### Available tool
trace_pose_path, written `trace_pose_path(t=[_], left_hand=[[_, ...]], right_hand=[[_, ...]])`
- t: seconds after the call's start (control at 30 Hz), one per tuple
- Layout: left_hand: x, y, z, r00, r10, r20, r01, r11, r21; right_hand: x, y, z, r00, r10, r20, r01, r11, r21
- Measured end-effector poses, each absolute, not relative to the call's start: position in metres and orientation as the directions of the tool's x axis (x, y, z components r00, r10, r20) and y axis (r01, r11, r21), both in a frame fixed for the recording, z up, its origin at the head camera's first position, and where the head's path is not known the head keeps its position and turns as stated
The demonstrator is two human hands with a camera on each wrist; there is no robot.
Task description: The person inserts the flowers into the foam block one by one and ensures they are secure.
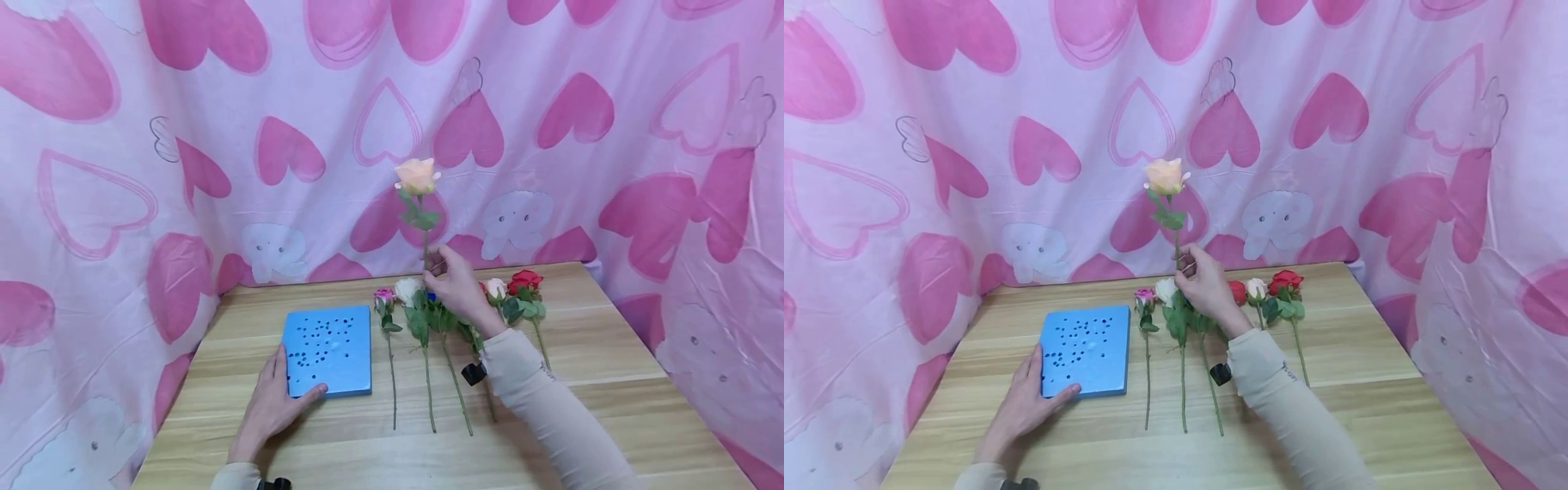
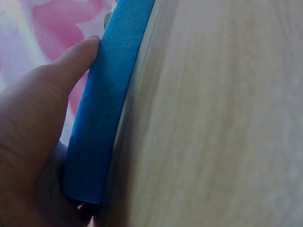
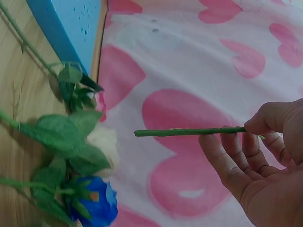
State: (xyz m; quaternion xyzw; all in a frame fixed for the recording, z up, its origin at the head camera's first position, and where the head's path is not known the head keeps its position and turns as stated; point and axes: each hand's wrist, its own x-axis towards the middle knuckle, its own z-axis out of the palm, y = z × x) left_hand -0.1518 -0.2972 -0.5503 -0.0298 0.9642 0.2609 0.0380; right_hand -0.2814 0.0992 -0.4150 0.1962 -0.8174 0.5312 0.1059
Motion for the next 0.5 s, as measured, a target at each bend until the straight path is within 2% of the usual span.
trace_pose_path(t=[0.5], left_hand=[[-0.152, -0.297, -0.55, -0.994, -0.037, -0.099, -0.081, 0.868, 0.491]], right_hand=[[-0.286, 0.052, -0.421, -0.866, -0.288, 0.408, -0.489, 0.325, -0.809]])
